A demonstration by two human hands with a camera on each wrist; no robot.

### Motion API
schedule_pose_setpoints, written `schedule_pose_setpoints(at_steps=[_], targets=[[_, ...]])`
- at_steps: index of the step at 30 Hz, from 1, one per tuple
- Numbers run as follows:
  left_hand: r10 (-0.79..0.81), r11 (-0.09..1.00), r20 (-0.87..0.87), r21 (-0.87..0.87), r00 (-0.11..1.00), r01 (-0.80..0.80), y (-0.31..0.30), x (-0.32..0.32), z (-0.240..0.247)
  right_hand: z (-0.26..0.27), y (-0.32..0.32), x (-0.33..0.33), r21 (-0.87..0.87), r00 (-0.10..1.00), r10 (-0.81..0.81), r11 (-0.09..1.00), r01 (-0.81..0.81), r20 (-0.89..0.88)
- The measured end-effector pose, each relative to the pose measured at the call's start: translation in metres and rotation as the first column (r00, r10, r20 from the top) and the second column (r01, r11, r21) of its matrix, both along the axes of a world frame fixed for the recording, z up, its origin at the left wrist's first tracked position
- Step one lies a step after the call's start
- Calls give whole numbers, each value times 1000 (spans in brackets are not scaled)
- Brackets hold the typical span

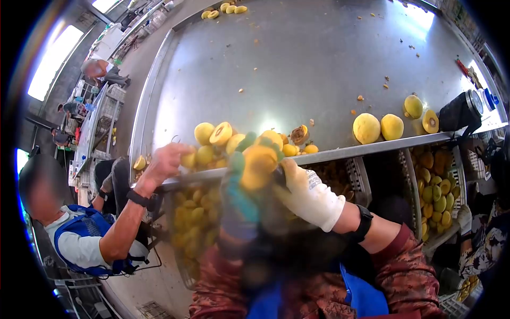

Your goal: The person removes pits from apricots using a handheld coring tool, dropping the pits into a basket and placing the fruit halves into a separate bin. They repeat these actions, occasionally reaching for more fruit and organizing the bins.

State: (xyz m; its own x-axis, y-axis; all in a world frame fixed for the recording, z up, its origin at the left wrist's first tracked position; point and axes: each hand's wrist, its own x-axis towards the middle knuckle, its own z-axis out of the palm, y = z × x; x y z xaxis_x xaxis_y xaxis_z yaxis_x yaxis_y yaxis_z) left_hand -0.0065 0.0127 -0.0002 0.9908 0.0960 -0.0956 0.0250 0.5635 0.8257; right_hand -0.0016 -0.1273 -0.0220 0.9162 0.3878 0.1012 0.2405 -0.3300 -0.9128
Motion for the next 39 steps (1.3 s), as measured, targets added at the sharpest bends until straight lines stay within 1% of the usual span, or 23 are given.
schedule_pose_setpoints(at_steps=[2, 5, 8, 11, 14, 17, 18, 19, 20, 21, 23, 24, 25, 26, 27, 28, 30, 31, 32, 33, 35, 38, 39], targets=[[-51, 997, 36, -61, 998, 53, -4, 1, -6, 1, -5, 0, -23, 1000, -14, 1000, 13, -22], [-118, 987, 185, -85, 976, 136, -13, 12, -5, -7, -6, 9, 5, 1000, 6, 1000, -6, 14], [-72, 981, 101, -171, 992, 89, -20, 6, -2, -7, -5, 6, -81, 999, 41, 996, -44, -29], [-53, 995, 121, -79, 991, 63, -17, 5, -8, -16, 0, 3, 0, 999, 11, 1000, -11, 49], [74, 983, 148, 156, 986, -97, -19, 5, -14, -27, 3, 4, 77, 996, 29, 996, -36, 87], [92, 972, 113, 206, 989, -114, -9, 6, -27, -45, 12, 8, 144, 987, 25, 988, -48, 159], [75, 907, 183, 397, 980, -144, -4, 6, -31, -50, 14, 9, 163, 987, 49, 984, -75, 154], [40, 803, 248, 568, 968, -179, 2, 7, -33, -55, 16, 10, 183, 986, 74, 978, -101, 149], [50, 904, 189, 409, 981, -125, 1, 7, -34, -59, 18, 9, 185, 984, 92, 975, -120, 153], [64, 969, 128, 228, 990, -92, 0, 7, -34, -63, 19, 9, 187, 982, 110, 972, -139, 156], [79, 893, 169, 426, 982, -145, 7, 8, -44, -68, 22, 9, 202, 979, 139, 965, -168, 151], [56, 862, 186, 486, 981, -141, 10, 9, -45, -66, 20, 9, 214, 979, 148, 961, -176, 141], [34, 827, 203, 544, 979, -141, 12, 10, -46, -56, 15, 7, 245, 983, 173, 952, -184, 66], [12, 788, 219, 598, 976, -144, 15, 10, -47, -57, 17, 7, 153, 978, 201, 966, -207, 53], [4, 799, 224, 586, 975, -137, 14, 10, -42, -56, 21, 8, 60, 972, 230, 971, -232, 40], [-2, 810, 231, 572, 973, -134, 13, 11, -40, -53, 22, 8, 64, 973, 231, 971, -231, -4], [2, 793, 252, 589, 968, -155, 13, 11, -41, -45, 23, 9, 73, 969, 231, 972, -225, -91], [-9, 789, 266, 595, 964, -156, 12, 11, -40, -45, 21, 7, 126, 981, 185, 976, -176, -62], [-22, 761, 283, 627, 959, -168, 11, 9, -41, -45, 20, 4, 180, 990, 138, 975, -129, -37], [-34, 732, 300, 657, 953, -181, 11, 8, -42, -50, 20, 3, 196, 991, 136, 972, -132, -11], [-76, 624, 342, 749, 937, -223, 12, 8, -43, -61, 23, 7, 229, 990, 130, 963, -141, 63], [-141, 504, 370, 825, 918, -255, 13, 9, -41, -49, 17, 7, 158, 983, 174, 974, -164, -53], [-156, 473, 378, 839, 912, -267, 13, 9, -41, -51, 18, 6, 159, 988, 149, 977, -143, -32]])
